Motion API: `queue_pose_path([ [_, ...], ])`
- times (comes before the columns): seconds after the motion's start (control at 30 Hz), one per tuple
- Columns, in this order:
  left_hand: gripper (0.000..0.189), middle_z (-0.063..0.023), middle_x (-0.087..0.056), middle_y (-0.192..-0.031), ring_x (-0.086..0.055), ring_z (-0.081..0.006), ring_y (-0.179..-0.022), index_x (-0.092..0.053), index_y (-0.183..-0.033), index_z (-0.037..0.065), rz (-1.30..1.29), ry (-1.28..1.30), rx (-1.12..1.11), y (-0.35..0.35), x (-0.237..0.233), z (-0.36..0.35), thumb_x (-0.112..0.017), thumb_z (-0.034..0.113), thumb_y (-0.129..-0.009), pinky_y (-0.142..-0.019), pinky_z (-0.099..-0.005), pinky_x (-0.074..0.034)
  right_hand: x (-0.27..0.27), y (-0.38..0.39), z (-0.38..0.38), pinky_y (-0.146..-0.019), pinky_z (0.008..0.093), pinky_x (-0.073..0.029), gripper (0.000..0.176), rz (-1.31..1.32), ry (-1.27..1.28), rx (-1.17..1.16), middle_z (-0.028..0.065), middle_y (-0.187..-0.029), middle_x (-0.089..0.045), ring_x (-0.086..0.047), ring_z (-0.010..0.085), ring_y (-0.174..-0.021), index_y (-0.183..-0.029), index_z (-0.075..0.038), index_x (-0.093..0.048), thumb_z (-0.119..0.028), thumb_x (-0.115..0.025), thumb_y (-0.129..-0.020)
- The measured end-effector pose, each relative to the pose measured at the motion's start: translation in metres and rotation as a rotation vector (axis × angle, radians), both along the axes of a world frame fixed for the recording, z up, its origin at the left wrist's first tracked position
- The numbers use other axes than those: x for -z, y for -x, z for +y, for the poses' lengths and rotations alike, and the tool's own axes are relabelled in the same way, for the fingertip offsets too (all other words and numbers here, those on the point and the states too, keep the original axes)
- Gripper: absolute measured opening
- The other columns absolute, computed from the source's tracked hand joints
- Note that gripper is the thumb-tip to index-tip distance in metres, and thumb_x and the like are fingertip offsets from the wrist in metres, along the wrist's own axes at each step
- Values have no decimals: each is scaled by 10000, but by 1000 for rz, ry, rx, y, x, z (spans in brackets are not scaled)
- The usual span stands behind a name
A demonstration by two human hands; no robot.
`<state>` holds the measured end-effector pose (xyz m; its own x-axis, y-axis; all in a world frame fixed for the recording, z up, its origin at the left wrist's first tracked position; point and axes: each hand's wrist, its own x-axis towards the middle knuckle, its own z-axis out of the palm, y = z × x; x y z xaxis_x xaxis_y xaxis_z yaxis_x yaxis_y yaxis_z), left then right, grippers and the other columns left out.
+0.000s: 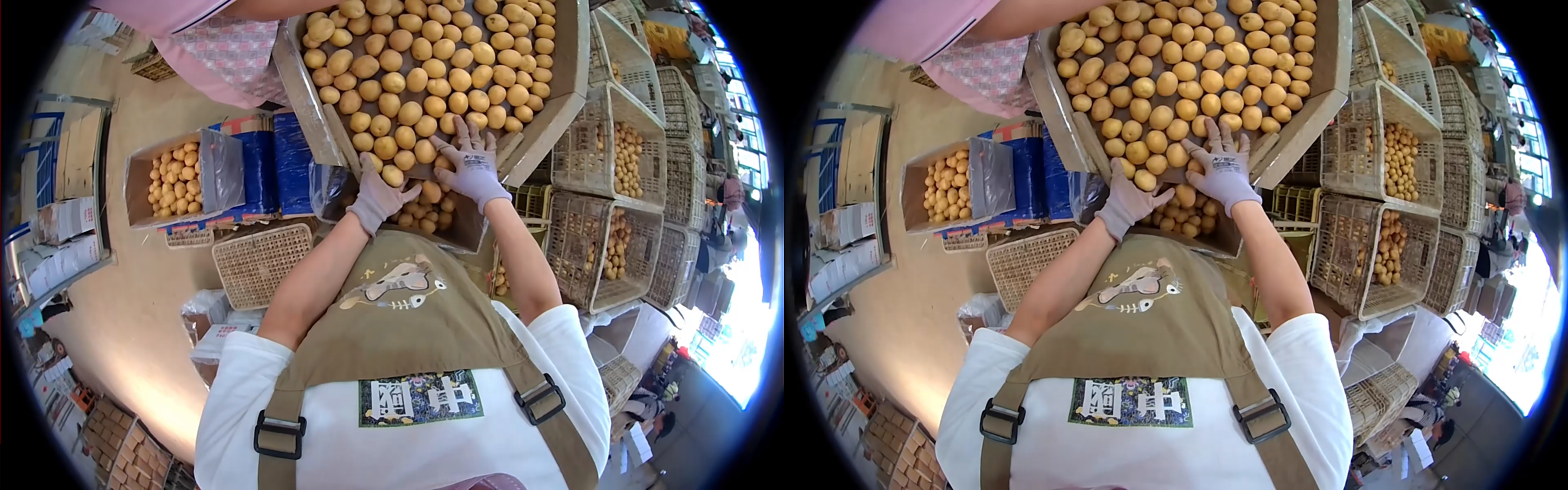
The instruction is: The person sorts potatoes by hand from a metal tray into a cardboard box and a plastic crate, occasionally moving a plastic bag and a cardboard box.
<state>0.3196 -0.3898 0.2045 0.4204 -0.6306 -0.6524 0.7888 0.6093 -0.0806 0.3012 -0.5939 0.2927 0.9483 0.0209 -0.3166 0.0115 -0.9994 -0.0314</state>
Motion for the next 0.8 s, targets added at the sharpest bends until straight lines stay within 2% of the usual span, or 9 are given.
queue_pose_path([
  [0.17, 794, 9, -335, -1585, -266, -239, -1471, -287, -1544, 252, 65, -103, 64, -2, -6, 0, -296, 756, -931, -1146, -620, -203, -4, -11, -10, -1187, 614, -101, 620, 104, -69, 16, 115, -1656, -172, -139, 349, -1528, -1420, -384, -521, -487, -645, -822],
  [0.27, 771, 10, -332, -1587, -239, -238, -1481, -291, -1538, 250, -50, -165, 142, 1, 7, 1, -308, 737, -940, -1152, -608, -168, 18, -32, -26, -1176, 630, -138, 551, -228, -447, 347, 126, -1631, -225, -165, 373, -1512, -1339, -336, -602, -479, -659, -810],
  [0.33, 757, 8, -329, -1590, -234, -239, -1482, -291, -1536, 250, -179, -217, 193, 4, 21, 2, -322, 724, -946, -1158, -596, -157, 4, -26, 1, -1157, 634, -179, 503, -246, -247, 236, 140, -1594, -291, -245, 380, -1472, -1285, -291, -649, -460, -666, -812],
  [0.4, 738, 3, -330, -1590, -247, -243, -1477, -289, -1536, 250, -127, -197, 182, 4, 12, 4, -339, 703, -955, -1162, -580, -165, -2, -20, 5, -1136, 638, -216, 491, -193, -104, 89, 166, -1571, -331, -311, 398, -1432, -1276, -259, -664, -447, -665, -823],
  [0.53, 707, -4, -335, -1588, -268, -246, -1469, -285, -1536, 247, 5, -124, 139, 0, -8, 6, -375, 663, -972, -1171, -551, -177, -3, -32, -18, -1160, 649, -157, 634, -211, -268, 311, 169, -1636, -200, -168, 458, -1489, -1430, -370, -518, -520, -642, -827],
  [0.6, 701, -6, -342, -1583, -270, -241, -1469, -281, -1539, 240, 90, -97, 96, -1, -6, 9, -392, 645, -979, -1175, -540, -178, -5, -23, -6, -1160, 643, -158, 639, -52, -157, 242, 167, -1632, -210, -176, 483, -1476, -1438, -367, -511, -518, -640, -831],
  [0.67, 709, -19, -330, -1588, -244, -228, -1479, -273, -1544, 232, -569, -523, 435, 12, 41, 11, -402, 639, -977, -1175, -555, -178, -9, -17, 0, -1160, 637, -153, 644, 45, -104, 199, 158, -1638, -199, -164, 525, -1462, -1451, -368, -497, -514, -634, -839],
  [0.73, 698, -34, -326, -1589, -244, -219, -1477, -277, -1542, 220, -677, -566, 435, 13, 45, 8, -413, 611, -981, -1169, -585, -176, -6, -15, -7, -1159, 643, -153, 646, 76, -111, 165, 155, -1642, -185, -152, 524, -1466, -1456, -369, -492, -515, -629, -842],
  [0.8, 666, -52, -328, -1585, -270, -213, -1465, -292, -1535, 202, -223, -244, 122, 8, 38, 8, -425, 561, -991, -1158, -629, -174, -8, -14, -8, -1163, 606, -194, 604, 69, -105, 149, 152, -1634, -217, -205, 493, -1460, -1425, -347, -537, -504, -622, -848],
])
